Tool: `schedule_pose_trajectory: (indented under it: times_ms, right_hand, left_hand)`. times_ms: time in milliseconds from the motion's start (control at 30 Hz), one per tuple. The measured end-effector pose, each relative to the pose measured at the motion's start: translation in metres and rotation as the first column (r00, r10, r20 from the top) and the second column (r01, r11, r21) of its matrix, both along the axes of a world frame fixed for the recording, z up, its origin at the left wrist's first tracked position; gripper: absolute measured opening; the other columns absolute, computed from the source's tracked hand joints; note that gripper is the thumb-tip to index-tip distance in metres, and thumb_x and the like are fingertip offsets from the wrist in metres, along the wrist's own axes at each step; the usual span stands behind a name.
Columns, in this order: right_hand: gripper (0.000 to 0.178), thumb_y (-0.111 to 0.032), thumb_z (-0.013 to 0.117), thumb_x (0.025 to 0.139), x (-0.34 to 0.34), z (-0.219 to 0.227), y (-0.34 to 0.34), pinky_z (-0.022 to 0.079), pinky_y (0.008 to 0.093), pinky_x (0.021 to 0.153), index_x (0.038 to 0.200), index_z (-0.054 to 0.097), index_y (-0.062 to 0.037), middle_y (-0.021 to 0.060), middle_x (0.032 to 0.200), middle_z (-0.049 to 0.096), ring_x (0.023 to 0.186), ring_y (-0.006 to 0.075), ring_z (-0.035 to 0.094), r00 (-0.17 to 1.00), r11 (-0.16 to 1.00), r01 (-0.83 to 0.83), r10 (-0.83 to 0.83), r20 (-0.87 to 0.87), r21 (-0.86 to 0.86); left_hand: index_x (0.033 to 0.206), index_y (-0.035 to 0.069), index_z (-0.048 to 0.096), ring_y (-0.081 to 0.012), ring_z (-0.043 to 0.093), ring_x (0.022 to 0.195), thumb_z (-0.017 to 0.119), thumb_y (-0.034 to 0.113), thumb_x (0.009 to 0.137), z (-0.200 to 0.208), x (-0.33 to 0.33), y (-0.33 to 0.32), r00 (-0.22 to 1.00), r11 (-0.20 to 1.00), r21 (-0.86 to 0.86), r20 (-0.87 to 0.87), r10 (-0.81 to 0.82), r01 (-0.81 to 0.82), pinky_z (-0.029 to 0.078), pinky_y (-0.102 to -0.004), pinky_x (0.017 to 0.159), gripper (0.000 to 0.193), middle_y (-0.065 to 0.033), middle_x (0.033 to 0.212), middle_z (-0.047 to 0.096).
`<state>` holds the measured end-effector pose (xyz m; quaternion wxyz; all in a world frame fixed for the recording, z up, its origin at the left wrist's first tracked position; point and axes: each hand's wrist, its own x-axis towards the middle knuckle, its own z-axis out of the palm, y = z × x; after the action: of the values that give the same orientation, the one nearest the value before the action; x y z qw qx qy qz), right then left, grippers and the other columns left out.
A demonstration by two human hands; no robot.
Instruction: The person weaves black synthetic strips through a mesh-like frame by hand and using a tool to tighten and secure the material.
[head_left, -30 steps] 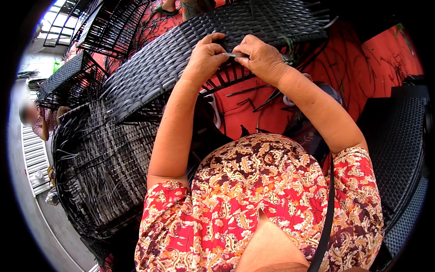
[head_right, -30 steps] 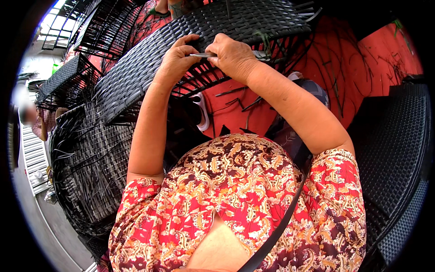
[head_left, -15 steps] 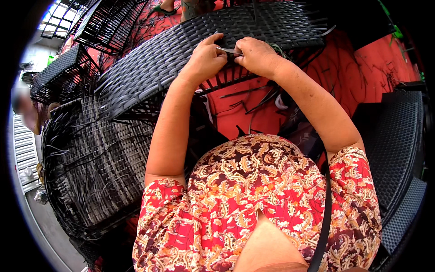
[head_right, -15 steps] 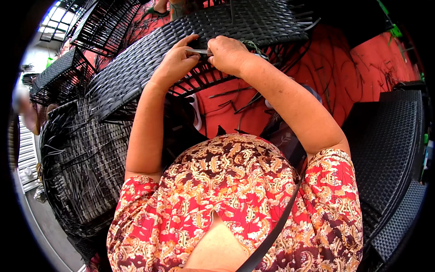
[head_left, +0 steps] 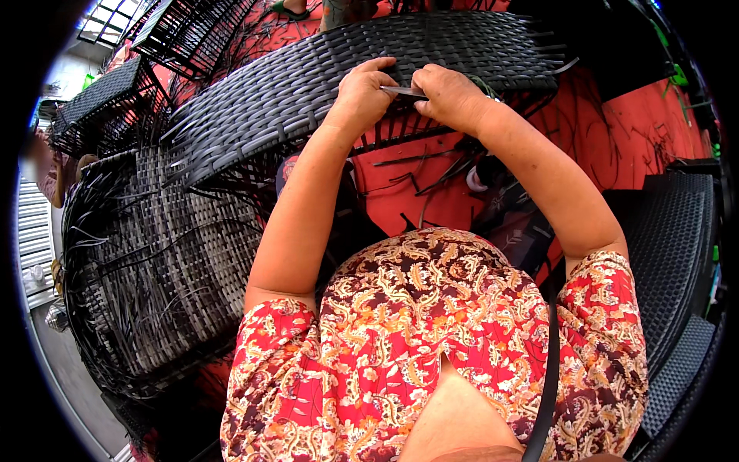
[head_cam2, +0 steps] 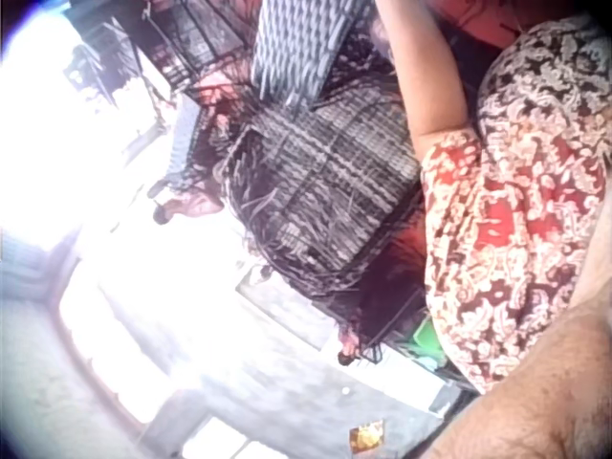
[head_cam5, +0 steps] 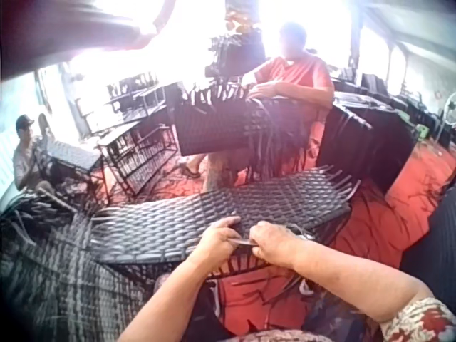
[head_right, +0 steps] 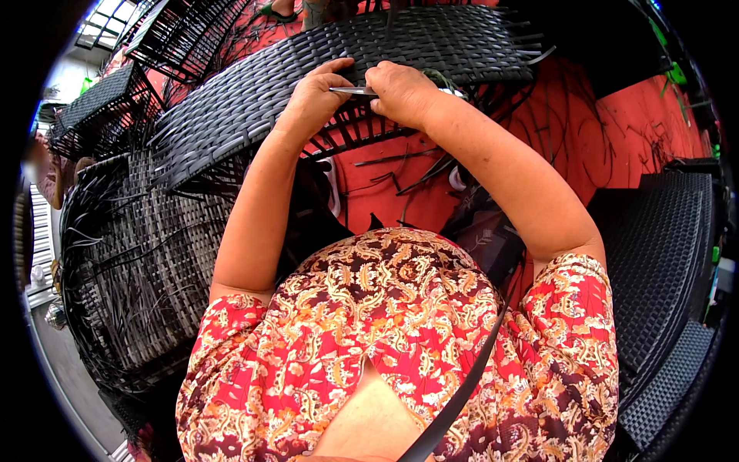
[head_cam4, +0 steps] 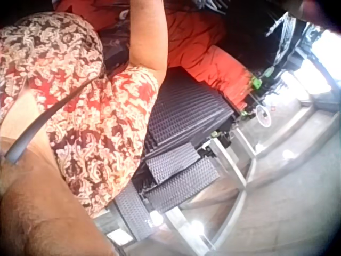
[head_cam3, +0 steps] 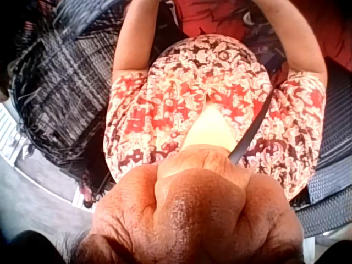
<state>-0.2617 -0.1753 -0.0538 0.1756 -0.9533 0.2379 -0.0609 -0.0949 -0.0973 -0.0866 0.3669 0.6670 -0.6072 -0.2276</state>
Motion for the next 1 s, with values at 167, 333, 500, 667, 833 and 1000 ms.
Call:
schedule_pose_trajectory:
  times_ms: [167,333,500,667,833,1000]
  right_hand:
    - [0.021,-0.012,0.067,0.071,0.002,0.003,-0.007,0.048,0.0397,0.079,0.086,0.056,-0.0020,0.0145,0.090,0.056,0.088,0.0325,0.058,0.993,0.993,-0.112,0.111,-0.047,-0.035]
    - [0.019,-0.012,0.066,0.070,-0.002,-0.006,-0.015,0.051,0.0379,0.066,0.082,0.055,-0.0031,0.0122,0.083,0.054,0.075,0.0307,0.060,0.959,0.941,-0.258,0.276,0.058,-0.219]
    - [0.020,-0.012,0.067,0.069,-0.004,-0.006,-0.019,0.051,0.0336,0.059,0.078,0.051,-0.0052,0.0079,0.079,0.051,0.070,0.0260,0.060,0.901,0.845,-0.364,0.427,0.082,-0.391]
    - [0.017,-0.014,0.065,0.071,-0.020,0.010,-0.024,0.051,0.0317,0.057,0.076,0.049,-0.0079,0.0052,0.078,0.051,0.067,0.0210,0.061,0.866,0.725,-0.428,0.500,-0.016,-0.539]
    - [0.013,-0.014,0.060,0.073,-0.057,0.033,-0.035,0.050,0.0304,0.058,0.074,0.048,-0.0086,0.0041,0.075,0.049,0.066,0.0193,0.059,0.861,0.677,-0.459,0.500,-0.099,-0.575]
    - [0.022,-0.012,0.066,0.066,-0.060,0.030,-0.039,0.049,0.0324,0.058,0.076,0.046,-0.0082,0.0057,0.078,0.046,0.067,0.0221,0.057,0.885,0.728,-0.411,0.463,-0.049,-0.549]
  left_hand:
    - [0.089,-0.002,0.069,-0.0202,0.058,0.105,0.065,0.003,0.077,0.002,0.000,0.001,1.000,1.000,0.014,0.010,-0.024,0.024,0.047,-0.0271,0.081,0.013,-0.0116,0.131,0.052]
    - [0.087,-0.002,0.069,-0.0210,0.054,0.112,0.064,0.009,0.079,0.005,-0.001,-0.001,0.992,0.998,0.011,0.111,-0.056,0.055,0.044,-0.0274,0.088,0.015,-0.0131,0.132,0.051]
    - [0.097,-0.001,0.068,-0.0195,0.049,0.117,0.056,0.021,0.090,0.017,0.008,0.010,0.958,0.995,0.001,-0.270,-0.097,0.101,0.036,-0.0284,0.098,0.026,-0.0111,0.133,0.050]
    - [0.103,0.002,0.066,-0.0160,0.047,0.117,0.048,0.030,0.096,0.025,0.016,0.024,0.810,0.993,-0.116,-0.579,-0.092,0.030,0.028,-0.0304,0.104,0.035,-0.0076,0.128,0.054]
    - [0.101,0.003,0.067,-0.0154,0.048,0.116,0.051,0.027,0.095,0.020,0.017,0.030,0.777,0.995,-0.101,-0.627,-0.056,-0.010,0.029,-0.0309,0.104,0.030,-0.0070,0.123,0.057]
    - [0.100,0.003,0.068,-0.0157,0.051,0.114,0.056,0.022,0.092,0.020,0.017,0.023,0.839,0.997,-0.072,-0.542,-0.049,0.012,0.034,-0.0291,0.100,0.024,-0.0074,0.119,0.060]
